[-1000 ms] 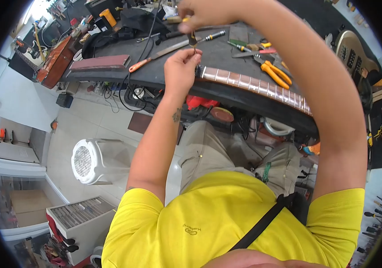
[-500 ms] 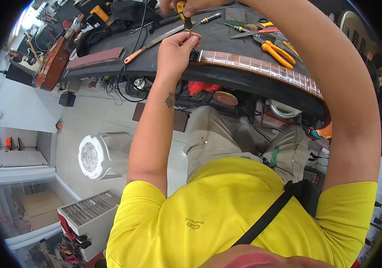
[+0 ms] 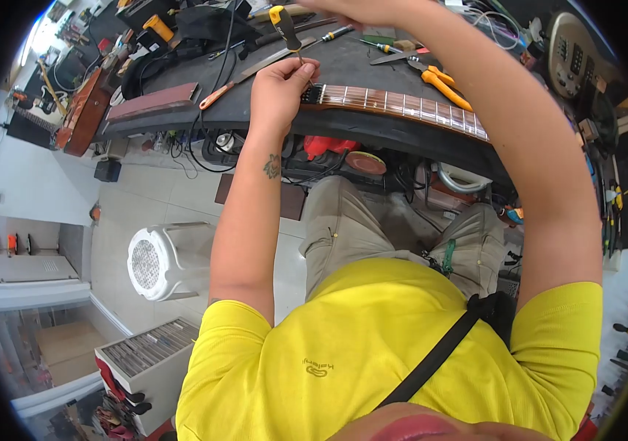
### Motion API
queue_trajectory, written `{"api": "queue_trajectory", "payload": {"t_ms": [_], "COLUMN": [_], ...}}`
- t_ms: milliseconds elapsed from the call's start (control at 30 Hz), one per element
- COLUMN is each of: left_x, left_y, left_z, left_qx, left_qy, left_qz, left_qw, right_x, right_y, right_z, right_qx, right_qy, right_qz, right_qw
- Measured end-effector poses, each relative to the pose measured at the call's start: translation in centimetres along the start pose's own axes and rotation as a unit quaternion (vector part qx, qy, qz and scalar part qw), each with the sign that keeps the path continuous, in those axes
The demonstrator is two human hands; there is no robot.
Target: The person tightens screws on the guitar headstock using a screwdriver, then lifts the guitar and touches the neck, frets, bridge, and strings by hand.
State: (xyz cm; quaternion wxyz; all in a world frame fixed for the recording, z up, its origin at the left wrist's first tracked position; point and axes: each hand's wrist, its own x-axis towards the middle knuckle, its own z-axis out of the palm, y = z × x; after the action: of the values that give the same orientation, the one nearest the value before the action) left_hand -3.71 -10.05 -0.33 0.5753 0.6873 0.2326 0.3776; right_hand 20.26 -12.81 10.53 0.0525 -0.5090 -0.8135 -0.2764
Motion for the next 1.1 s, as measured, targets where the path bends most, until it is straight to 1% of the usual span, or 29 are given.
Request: {"api": "queue_trajectory", "payload": {"t_ms": [33,67,100,133,200,233,267,333,367,433,467,533,567,633,667,733,767,833,867,933,967,1000,1067,1100], "left_x": [-0.1,0.0,0.1,0.2,-0.1,0.0,0.0,-0.3,-0.5,-1.0,-1.2,-1.7,-2.1,-2.9,-3.4,-4.0,-4.1,-4.4,-4.5,-4.8,-4.9,-5.0,-4.9,-5.0], "left_y": [0.0,0.1,-0.3,0.1,0.5,0.6,0.6,1.0,1.2,1.9,2.2,2.6,2.7,2.9,3.1,3.3,3.3,3.6,3.8,4.3,4.5,4.7,4.7,4.7], "left_z": [-0.1,-0.1,-0.2,-0.2,0.0,0.1,0.1,0.1,0.0,-0.2,-0.4,-0.8,-1.0,-1.4,-1.5,-1.4,-1.2,-0.7,-0.5,0.1,0.5,0.7,0.9,0.9], "left_qx": [-0.044,-0.088,-0.116,-0.117,-0.116,-0.117,-0.12,-0.122,-0.136,-0.149,-0.164,-0.179,-0.192,-0.207,-0.226,-0.245,-0.261,-0.277,-0.294,-0.312,-0.325,-0.337,-0.351,-0.352], "left_qy": [0.002,0.002,0.005,0.005,0.046,0.046,0.051,0.058,0.06,0.063,0.06,0.061,0.065,0.076,0.073,0.069,0.064,0.057,0.04,0.027,0.017,0.009,0.007,0.003], "left_qz": [-0.016,-0.03,-0.03,-0.025,-0.048,-0.047,-0.044,-0.043,-0.032,-0.02,-0.015,-0.007,-0.002,0.003,0.002,0.002,0.01,0.016,0.025,0.037,0.036,0.036,0.042,0.039], "left_qw": [0.999,0.996,0.993,0.993,0.991,0.991,0.99,0.99,0.988,0.987,0.984,0.982,0.979,0.975,0.971,0.967,0.963,0.959,0.955,0.949,0.945,0.941,0.935,0.935], "right_x": [-1.2,-2.6,-4.9,-6.8,-7.6,-7.9,-8.1,-7.9,-7.9,-7.6,-7.8,-8.2,-8.5,-8.6,-8.6,-8.7,-8.6,-8.1,-8.0,-7.5,-7.5,-7.3,-7.0,-7.0], "right_y": [-1.1,-2.6,-2.8,-3.3,-4.7,-5.0,-4.9,-5.8,-6.1,-6.4,-6.5,-6.6,-6.3,-6.7,-7.3,-8.1,-8.5,-9.7,-10.3,-11.4,-11.6,-12.1,-13.3,-13.4], "right_z": [-0.7,-1.7,-0.9,0.5,1.1,2.0,2.6,2.6,2.4,1.4,1.5,1.8,1.8,-0.1,-0.7,-1.8,-1.9,-1.7,-1.7,-1.7,-1.0,-1.0,-1.2,-1.1], "right_qx": [0.066,0.127,0.094,0.061,0.073,0.062,0.062,0.044,0.046,0.069,0.069,0.069,0.069,0.181,0.182,0.339,0.337,0.428,0.427,0.505,0.574,0.575,0.735,0.751], "right_qy": [-0.112,-0.218,-0.23,-0.24,-0.271,-0.269,-0.27,-0.239,-0.24,-0.285,-0.284,-0.213,-0.213,-0.051,-0.054,0.044,0.045,0.121,0.122,0.175,0.178,0.176,0.235,0.227], "right_qz": [0.157,0.309,0.301,0.296,0.333,0.358,0.357,0.39,0.391,0.395,0.395,0.419,0.415,0.441,0.438,0.446,0.446,0.445,0.446,0.427,0.414,0.408,0.367,0.35], "right_qw": [0.979,0.917,0.921,0.922,0.9,0.892,0.892,0.888,0.888,0.87,0.871,0.88,0.882,0.877,0.879,0.827,0.828,0.778,0.777,0.73,0.684,0.687,0.52,0.512]}}
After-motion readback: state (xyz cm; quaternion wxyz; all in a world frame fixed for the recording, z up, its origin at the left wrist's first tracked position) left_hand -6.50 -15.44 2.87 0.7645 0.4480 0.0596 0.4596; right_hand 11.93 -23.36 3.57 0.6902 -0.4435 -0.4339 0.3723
